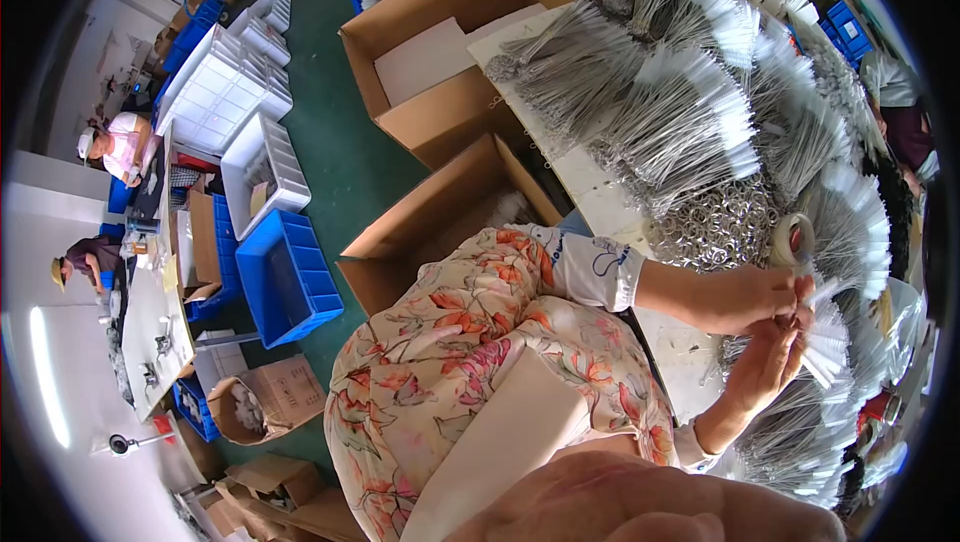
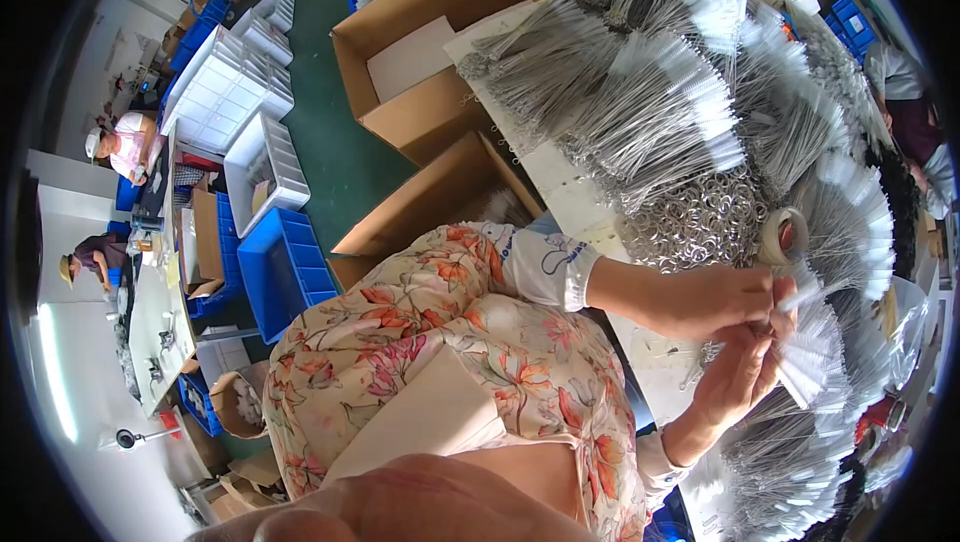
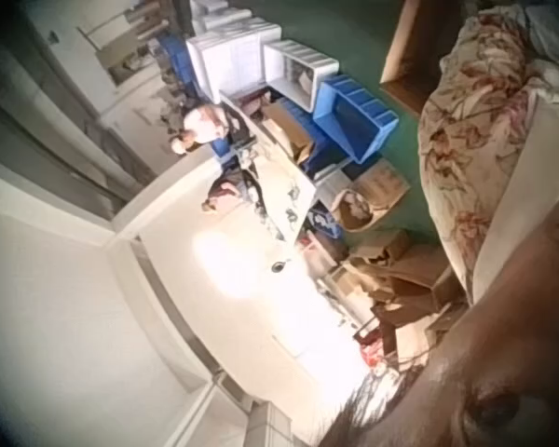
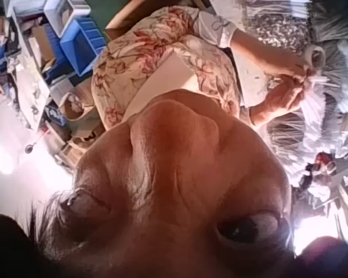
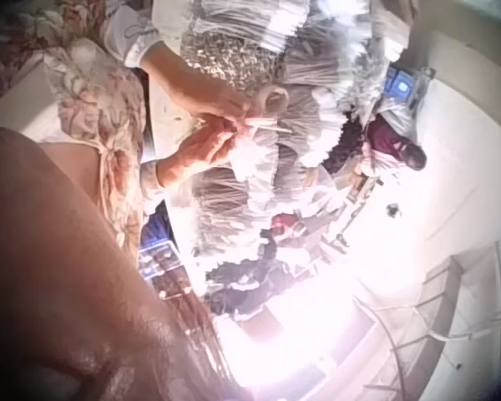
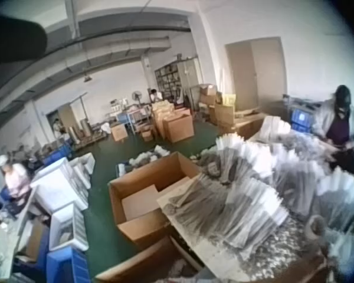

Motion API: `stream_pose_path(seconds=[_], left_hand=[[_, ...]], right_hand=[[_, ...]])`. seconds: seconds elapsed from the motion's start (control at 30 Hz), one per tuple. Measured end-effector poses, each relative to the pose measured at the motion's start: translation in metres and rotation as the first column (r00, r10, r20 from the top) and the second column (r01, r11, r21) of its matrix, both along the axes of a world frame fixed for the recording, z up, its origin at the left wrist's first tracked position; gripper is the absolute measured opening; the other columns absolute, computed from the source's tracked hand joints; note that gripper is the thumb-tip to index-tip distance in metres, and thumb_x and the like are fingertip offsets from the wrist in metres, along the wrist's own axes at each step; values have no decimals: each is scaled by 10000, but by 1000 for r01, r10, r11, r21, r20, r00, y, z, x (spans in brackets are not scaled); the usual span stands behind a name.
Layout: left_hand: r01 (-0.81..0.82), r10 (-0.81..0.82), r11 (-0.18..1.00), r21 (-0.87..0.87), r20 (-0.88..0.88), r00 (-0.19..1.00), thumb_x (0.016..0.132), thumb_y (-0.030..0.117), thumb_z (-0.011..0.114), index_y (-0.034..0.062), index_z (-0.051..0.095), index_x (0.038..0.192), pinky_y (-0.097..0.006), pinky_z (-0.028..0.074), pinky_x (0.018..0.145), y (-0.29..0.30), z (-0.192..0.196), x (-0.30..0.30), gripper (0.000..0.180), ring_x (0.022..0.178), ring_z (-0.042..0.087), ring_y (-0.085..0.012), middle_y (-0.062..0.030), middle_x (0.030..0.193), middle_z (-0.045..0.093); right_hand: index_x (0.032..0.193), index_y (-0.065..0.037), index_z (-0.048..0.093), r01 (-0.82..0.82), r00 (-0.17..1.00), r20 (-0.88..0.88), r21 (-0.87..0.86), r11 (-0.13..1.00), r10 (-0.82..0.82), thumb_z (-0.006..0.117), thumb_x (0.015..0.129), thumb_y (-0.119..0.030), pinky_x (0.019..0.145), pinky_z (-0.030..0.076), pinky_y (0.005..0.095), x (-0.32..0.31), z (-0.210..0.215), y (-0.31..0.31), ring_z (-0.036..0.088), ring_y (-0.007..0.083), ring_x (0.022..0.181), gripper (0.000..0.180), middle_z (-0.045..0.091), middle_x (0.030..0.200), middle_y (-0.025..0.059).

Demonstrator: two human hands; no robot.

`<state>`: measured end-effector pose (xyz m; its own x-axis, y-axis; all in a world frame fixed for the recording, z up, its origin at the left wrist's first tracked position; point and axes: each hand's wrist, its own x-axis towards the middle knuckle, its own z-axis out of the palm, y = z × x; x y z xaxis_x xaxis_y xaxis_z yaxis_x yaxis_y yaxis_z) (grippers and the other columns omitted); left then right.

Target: Assembling small white brushes onto metal rings in a factory workshop setting.

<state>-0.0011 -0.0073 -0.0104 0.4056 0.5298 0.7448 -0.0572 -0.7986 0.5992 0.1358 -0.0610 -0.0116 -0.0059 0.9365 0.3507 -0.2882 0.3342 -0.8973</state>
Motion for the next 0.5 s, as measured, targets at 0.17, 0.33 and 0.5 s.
stream_pose_path(seconds=[0.17,0.33,0.5], left_hand=[[-31,34,997,65,-52,998,771,80,652,7,510,896,-365,514,708,10,-8,4,203,855,586,-262,-114,1013,521],[88,-143,983,159,377,915,853,15,540,4,492,866,-275,547,701,14,1,-1,51,810,591,-178,-116,999,502],[-70,-8,950,304,248,969,874,128,541,1,571,920,-313,538,698,-5,-29,4,137,850,586,-220,-105,967,528]], right_hand=[[1299,15,406,243,952,-182,-47,969,-248,433,940,-273,1058,273,436,-4,8,4,427,272,1213,461,408,1351,146],[1133,33,520,432,893,321,-414,801,-316,368,944,-500,867,447,320,54,-26,3,542,150,905,586,550,1001,95],[1142,-40,509,-254,765,-644,-270,929,22,426,962,-188,834,476,230,24,-33,9,556,125,924,247,566,1031,44]])
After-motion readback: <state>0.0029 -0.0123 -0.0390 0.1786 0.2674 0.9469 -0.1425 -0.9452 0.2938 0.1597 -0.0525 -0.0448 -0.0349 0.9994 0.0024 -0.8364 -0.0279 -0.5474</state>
